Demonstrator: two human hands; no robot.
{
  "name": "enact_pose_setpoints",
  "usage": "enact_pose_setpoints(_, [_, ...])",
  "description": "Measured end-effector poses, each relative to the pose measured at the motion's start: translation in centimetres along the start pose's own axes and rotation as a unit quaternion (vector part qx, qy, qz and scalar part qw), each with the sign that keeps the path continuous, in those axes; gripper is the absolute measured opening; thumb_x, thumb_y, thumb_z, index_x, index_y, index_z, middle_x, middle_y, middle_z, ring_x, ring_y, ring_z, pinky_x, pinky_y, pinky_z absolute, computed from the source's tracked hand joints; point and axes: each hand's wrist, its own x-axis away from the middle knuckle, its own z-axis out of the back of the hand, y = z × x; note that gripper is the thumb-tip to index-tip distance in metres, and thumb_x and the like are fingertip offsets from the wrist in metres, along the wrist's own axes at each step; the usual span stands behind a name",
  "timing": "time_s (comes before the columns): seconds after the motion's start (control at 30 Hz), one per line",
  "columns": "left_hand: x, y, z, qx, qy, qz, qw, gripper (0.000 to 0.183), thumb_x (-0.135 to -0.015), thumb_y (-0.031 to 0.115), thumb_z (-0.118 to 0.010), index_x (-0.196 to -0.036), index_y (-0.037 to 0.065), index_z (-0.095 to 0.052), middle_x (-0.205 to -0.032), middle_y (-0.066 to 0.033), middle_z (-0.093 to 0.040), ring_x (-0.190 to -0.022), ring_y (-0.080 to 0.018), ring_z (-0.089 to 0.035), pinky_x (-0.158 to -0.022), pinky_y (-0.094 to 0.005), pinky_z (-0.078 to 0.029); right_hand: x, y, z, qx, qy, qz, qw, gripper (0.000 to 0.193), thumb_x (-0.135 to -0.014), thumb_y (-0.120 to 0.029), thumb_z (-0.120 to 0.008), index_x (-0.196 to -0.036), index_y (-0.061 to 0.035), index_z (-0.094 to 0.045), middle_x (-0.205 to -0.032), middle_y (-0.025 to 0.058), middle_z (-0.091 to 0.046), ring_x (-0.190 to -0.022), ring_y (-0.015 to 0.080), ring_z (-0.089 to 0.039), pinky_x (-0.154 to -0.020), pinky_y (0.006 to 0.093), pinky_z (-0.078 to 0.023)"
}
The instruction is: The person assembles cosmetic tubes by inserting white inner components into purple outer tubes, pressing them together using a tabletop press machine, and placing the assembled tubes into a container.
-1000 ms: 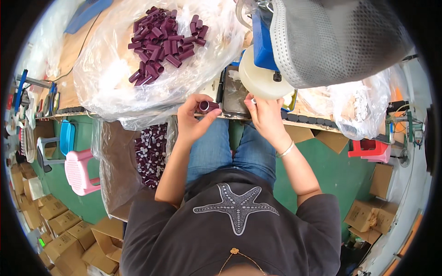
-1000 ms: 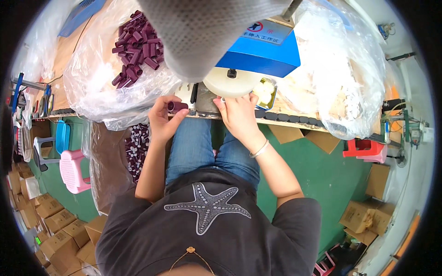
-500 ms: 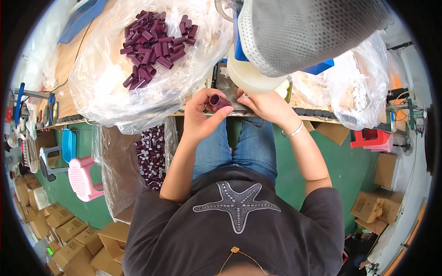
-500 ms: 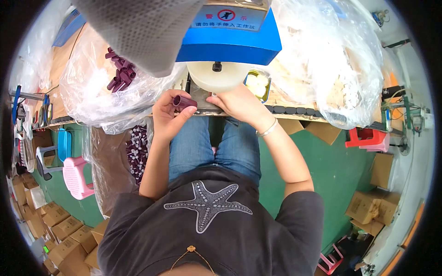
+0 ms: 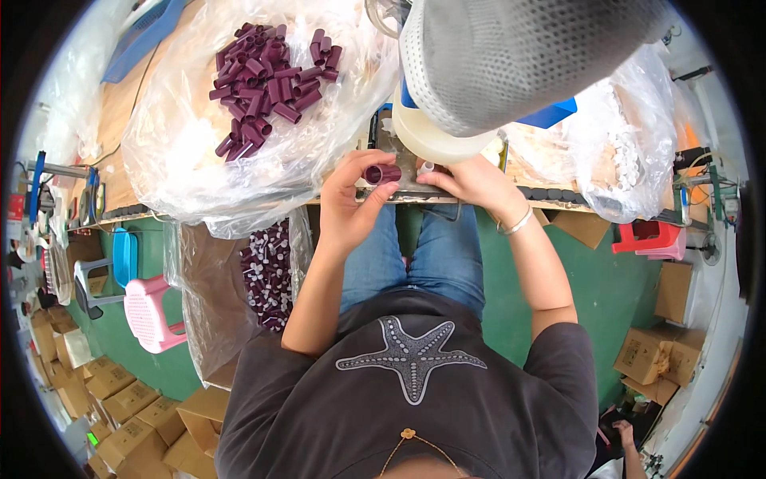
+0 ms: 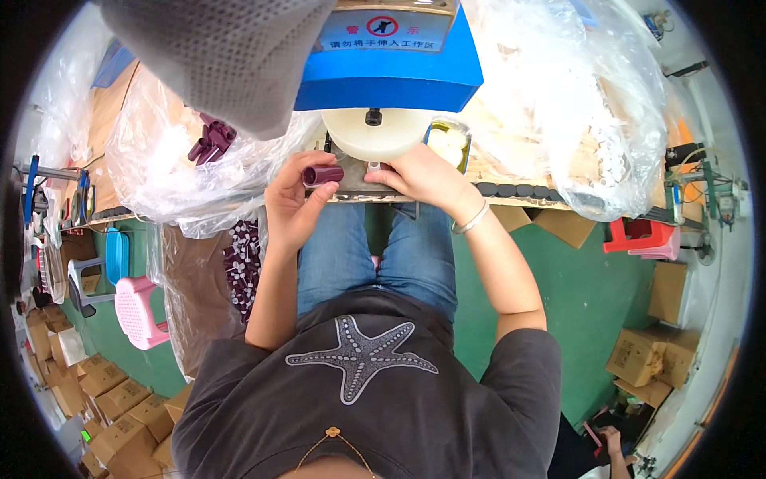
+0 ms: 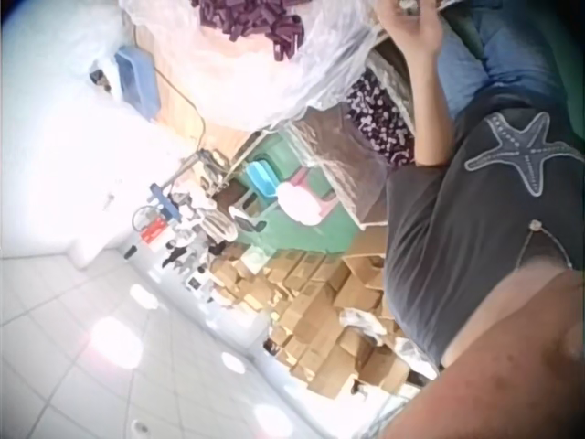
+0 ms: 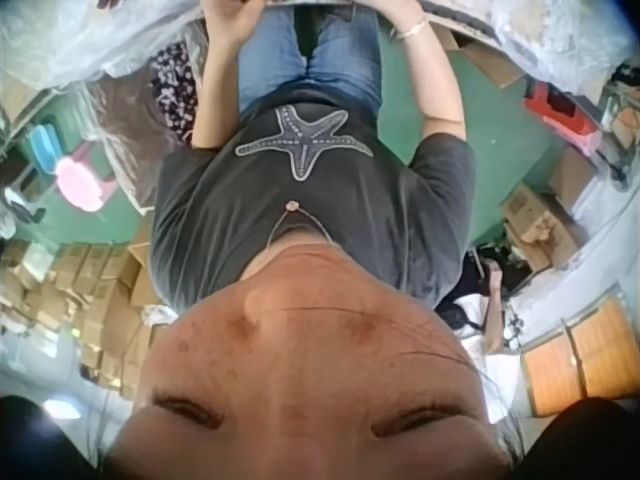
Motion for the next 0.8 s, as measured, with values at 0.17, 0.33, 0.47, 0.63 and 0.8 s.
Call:
enact_pose_setpoints(0.17, [0.5, 0.1, 0.4, 0.041, 0.000, 0.040, 0.998, 0.040, -0.080, -0.005, -0.068, -0.119, 0.000, -0.061, -0.106, -0.0079, -0.066, -0.096, -0.0138, -0.060, -0.089, -0.0269, -0.045, -0.8, -0.4, 1.8, 0.025, -0.080, -0.012, 0.996, 0.026, -0.084, -0.022, -0.068, -0.107, -0.0083, -0.067, -0.100, 0.0134, -0.067, -0.091, 0.0337, -0.063, -0.080, 0.0400, -0.051])
enact_pose_setpoints(0.33, [0.1, 0.6, 0.4, 0.022, -0.002, 0.033, 0.999, 0.041, -0.082, -0.005, -0.067, -0.123, -0.001, -0.058, -0.108, -0.0092, -0.067, -0.096, -0.0139, -0.062, -0.090, -0.0273, -0.046, -1.2, -1.0, 2.0, 0.000, -0.092, 0.006, 0.996, 0.027, -0.083, -0.019, -0.068, -0.108, -0.0078, -0.066, -0.102, 0.0152, -0.067, -0.094, 0.0352, -0.062, -0.082, 0.0412, -0.050])
enact_pose_setpoints(0.47, [-0.1, 1.1, 0.4, -0.002, -0.006, 0.018, 1.000, 0.041, -0.083, -0.005, -0.066, -0.123, -0.001, -0.058, -0.108, -0.0094, -0.068, -0.096, -0.0133, -0.062, -0.090, -0.0273, -0.046, -0.6, -3.1, 0.1, 0.094, 0.032, 0.029, 0.995, 0.029, -0.084, -0.012, -0.064, -0.111, -0.0015, -0.061, -0.103, 0.0209, -0.064, -0.097, 0.0406, -0.060, -0.085, 0.0454, -0.049])
enact_pose_setpoints(0.63, [-0.1, 1.2, 0.4, 0.030, 0.021, 0.015, 0.999, 0.039, -0.082, -0.005, -0.066, -0.120, 0.000, -0.059, -0.106, -0.0082, -0.068, -0.095, -0.0128, -0.062, -0.089, -0.0271, -0.046, 0.3, -0.7, 0.9, -0.011, -0.021, -0.040, 0.999, 0.028, -0.086, -0.013, -0.063, -0.111, -0.0003, -0.061, -0.097, 0.0216, -0.065, -0.089, 0.0404, -0.062, -0.081, 0.0437, -0.050])
enact_pose_setpoints(0.8, [-0.2, 1.1, 0.3, -0.042, 0.009, -0.011, 0.999, 0.039, -0.080, -0.006, -0.067, -0.118, -0.002, -0.059, -0.106, -0.0090, -0.068, -0.093, -0.0140, -0.062, -0.087, -0.0275, -0.047, 0.6, -2.2, -1.0, 0.060, 0.035, -0.051, 0.996, 0.019, -0.084, -0.013, -0.065, -0.097, 0.0007, -0.063, -0.083, 0.0211, -0.064, -0.083, 0.0412, -0.061, -0.073, 0.0458, -0.050])
